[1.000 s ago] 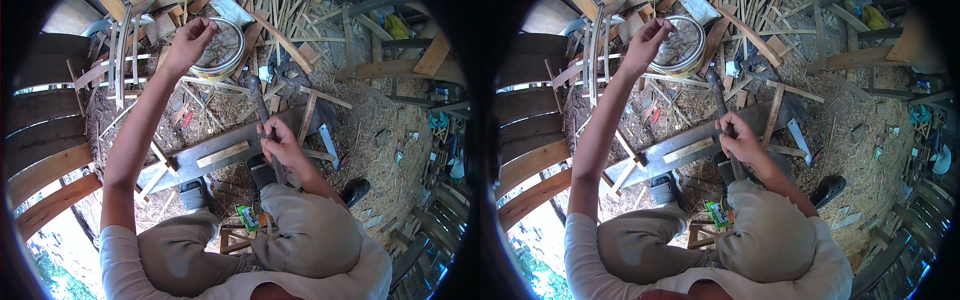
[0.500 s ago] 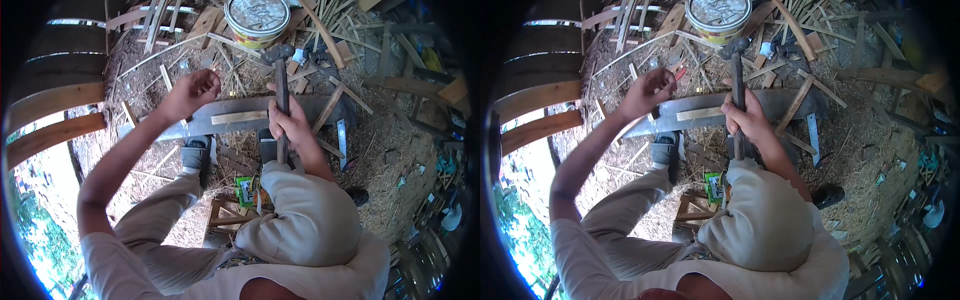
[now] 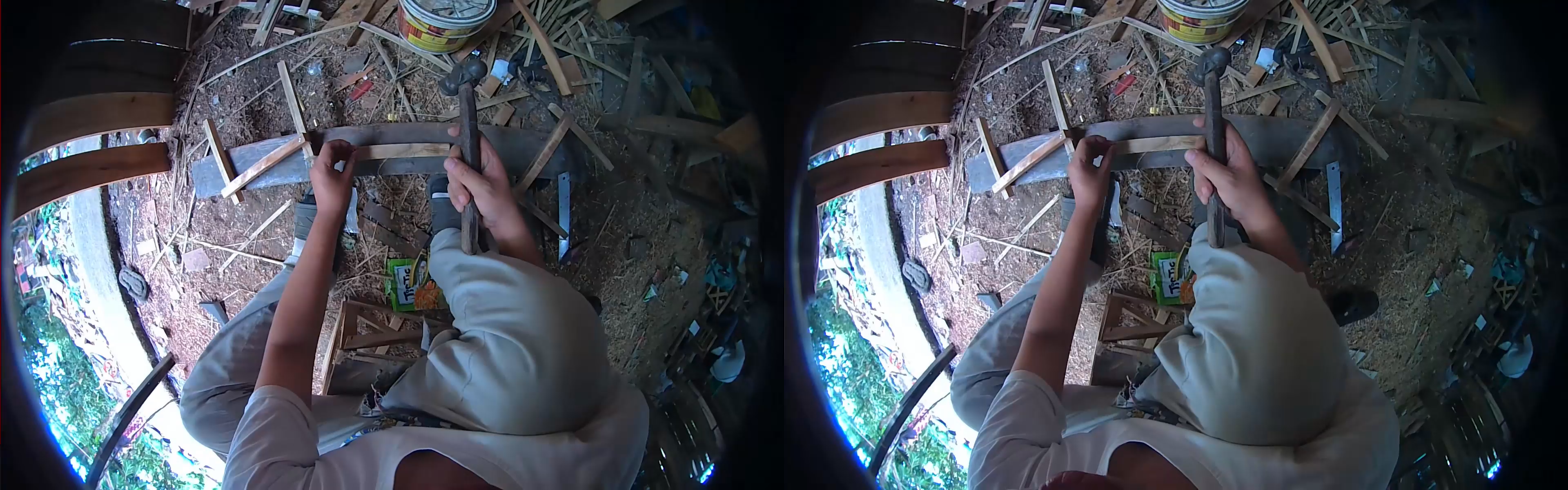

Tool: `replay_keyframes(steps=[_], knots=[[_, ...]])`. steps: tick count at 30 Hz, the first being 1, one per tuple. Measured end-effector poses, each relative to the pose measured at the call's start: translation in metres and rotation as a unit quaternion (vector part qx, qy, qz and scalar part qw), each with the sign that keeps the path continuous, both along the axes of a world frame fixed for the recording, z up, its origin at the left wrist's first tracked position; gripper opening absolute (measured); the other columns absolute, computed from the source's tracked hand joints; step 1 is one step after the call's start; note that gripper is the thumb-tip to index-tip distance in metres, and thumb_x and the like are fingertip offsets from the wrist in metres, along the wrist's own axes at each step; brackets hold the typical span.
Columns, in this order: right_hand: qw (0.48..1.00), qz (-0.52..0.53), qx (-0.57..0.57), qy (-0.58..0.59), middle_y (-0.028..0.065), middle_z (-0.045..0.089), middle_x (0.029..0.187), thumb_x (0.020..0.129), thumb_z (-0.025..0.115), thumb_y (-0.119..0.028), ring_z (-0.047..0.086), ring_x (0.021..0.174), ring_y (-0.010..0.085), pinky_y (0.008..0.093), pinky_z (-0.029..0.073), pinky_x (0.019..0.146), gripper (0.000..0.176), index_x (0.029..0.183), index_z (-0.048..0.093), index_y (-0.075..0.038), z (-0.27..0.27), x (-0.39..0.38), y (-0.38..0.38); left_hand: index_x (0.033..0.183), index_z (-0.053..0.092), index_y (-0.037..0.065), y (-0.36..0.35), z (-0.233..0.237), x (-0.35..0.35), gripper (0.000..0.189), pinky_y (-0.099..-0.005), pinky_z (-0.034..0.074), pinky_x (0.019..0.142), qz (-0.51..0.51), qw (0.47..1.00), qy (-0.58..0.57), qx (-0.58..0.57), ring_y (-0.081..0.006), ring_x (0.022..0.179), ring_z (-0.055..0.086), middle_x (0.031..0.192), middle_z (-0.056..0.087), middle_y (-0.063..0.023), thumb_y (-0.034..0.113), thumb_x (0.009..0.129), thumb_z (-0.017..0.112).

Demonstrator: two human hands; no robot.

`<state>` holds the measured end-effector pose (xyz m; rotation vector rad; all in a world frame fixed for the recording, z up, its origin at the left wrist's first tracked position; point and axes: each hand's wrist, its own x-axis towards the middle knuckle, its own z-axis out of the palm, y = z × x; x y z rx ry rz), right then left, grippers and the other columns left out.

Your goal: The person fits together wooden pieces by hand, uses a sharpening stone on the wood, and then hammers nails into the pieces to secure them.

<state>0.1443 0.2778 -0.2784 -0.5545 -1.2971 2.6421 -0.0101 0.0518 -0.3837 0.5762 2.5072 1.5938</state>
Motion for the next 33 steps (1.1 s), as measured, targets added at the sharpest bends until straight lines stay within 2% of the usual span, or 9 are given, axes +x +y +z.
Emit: replay_keyframes(steps=[8, 10, 14, 17, 19, 21, 27, 30, 33], knots=[[0.998, 0.031, 0.053, -0.002, 0.0012, 0.052, 0.082, 0.096, 0.065, 0.004, 0.05, 0.047, 0.0062, 0.0256, 0.043, 0.04, 0.05, 0.14, 0.042, -0.003, 0.025, -0.003, -0.003, 0.1, 0.063, 0.001, 0.0, -0.002, 0.002, 0.017, -0.0331, 0.056, 0.08, -0.008, 1.0, 0.024, -0.011, -0.0218, 0.086, 0.075, 0.09, 0.074, -0.0117, -0.001, 0.089, 0.075], [0.997, 0.04, 0.06, -0.001, 0.0012, 0.053, 0.082, 0.096, 0.065, 0.004, 0.05, 0.047, 0.0062, 0.0255, 0.043, 0.04, 0.051, 0.141, 0.042, -0.003, 0.028, -0.003, -0.004, 0.105, 0.062, 0.001, 0.001, -0.001, 0.002, 0.02, -0.0294, 0.055, 0.082, 0.005, 1.0, 0.015, -0.012, -0.0137, 0.087, 0.07, 0.09, 0.071, -0.0074, 0.003, 0.091, 0.076], [0.995, 0.067, 0.08, -0.002, 0.0014, 0.053, 0.084, 0.096, 0.065, 0.003, 0.051, 0.048, 0.0065, 0.0248, 0.043, 0.042, 0.052, 0.142, 0.041, -0.003, 0.033, -0.001, -0.004, 0.107, 0.06, 0.001, 0.001, -0.004, 0.0, 0.022, -0.0299, 0.055, 0.083, 0.002, 1.0, 0.004, -0.01, -0.0147, 0.088, 0.071, 0.091, 0.072, -0.0078, 0.002, 0.091, 0.076], [0.991, 0.089, 0.103, 0.0, 0.0018, 0.054, 0.085, 0.096, 0.065, 0.003, 0.052, 0.05, 0.0066, 0.0244, 0.044, 0.043, 0.052, 0.142, 0.041, -0.003, 0.036, 0.001, -0.002, 0.108, 0.059, 0.001, 0.001, -0.004, 0.001, 0.023, -0.0318, 0.056, 0.082, -0.019, 0.998, 0.061, -0.03, -0.0181, 0.09, 0.074, 0.093, 0.073, -0.0093, 0.001, 0.091, 0.075], [0.988, 0.099, 0.115, 0.004, 0.0018, 0.054, 0.085, 0.096, 0.064, 0.003, 0.052, 0.051, 0.0066, 0.0242, 0.044, 0.044, 0.052, 0.143, 0.041, -0.003, 0.036, 0.002, -0.001, 0.108, 0.057, 0.003, 0.002, -0.001, 0.001, 0.025, -0.0395, 0.058, 0.077, -0.029, 0.993, 0.101, -0.043, -0.0311, 0.088, 0.076, 0.094, 0.074, -0.0143, -0.001, 0.089, 0.073], [0.986, 0.11, 0.125, 0.009, 0.0019, 0.054, 0.085, 0.096, 0.064, 0.003, 0.052, 0.052, 0.0066, 0.0239, 0.044, 0.044, 0.052, 0.143, 0.041, -0.004, 0.036, 0.004, -0.003, 0.11, 0.056, 0.003, 0.003, -0.002, 0.002, 0.028, -0.0409, 0.058, 0.076, -0.033, 0.991, 0.117, -0.057, -0.0329, 0.088, 0.075, 0.095, 0.075, -0.0146, -0.001, 0.088, 0.073], [0.988, 0.077, 0.098, 0.089, 0.0005, 0.053, 0.084, 0.098, 0.064, 0.0, 0.046, 0.05, 0.0046, 0.0219, 0.037, 0.043, 0.035, 0.128, 0.047, -0.006, 0.029, 0.004, -0.005, 0.114, 0.056, 0.005, 0.003, -0.012, 0.009, 0.033, -0.0441, 0.058, 0.075, -0.003, 0.989, 0.139, -0.059, -0.0374, 0.089, 0.074, 0.098, 0.075, -0.0156, -0.001, 0.087, 0.074], [0.986, 0.09, 0.142, 0.008, -0.0009, 0.053, 0.082, 0.1, 0.065, -0.005, 0.045, 0.051, 0.0044, 0.0216, 0.036, 0.044, 0.025, 0.119, 0.05, -0.008, 0.035, 0.005, 0.005, 0.112, 0.058, 0.005, 0.003, -0.016, 0.013, 0.031, -0.042, 0.057, 0.077, 0.016, 0.987, 0.151, -0.06, -0.0354, 0.092, 0.074, 0.099, 0.075, -0.0149, 0.001, 0.087, 0.076], [0.983, 0.149, 0.102, -0.039, -0.0028, 0.053, 0.082, 0.102, 0.065, -0.013, 0.048, 0.059, 0.0051, 0.0245, 0.041, 0.052, 0.016, 0.113, 0.055, -0.008, 0.038, 0.005, 0.004, 0.11, 0.059, 0.003, 0.002, -0.016, 0.018, 0.029, -0.0389, 0.057, 0.079, 0.043, 0.987, 0.141, -0.061, -0.0321, 0.094, 0.075, 0.101, 0.075, -0.0142, 0.002, 0.087, 0.078]])
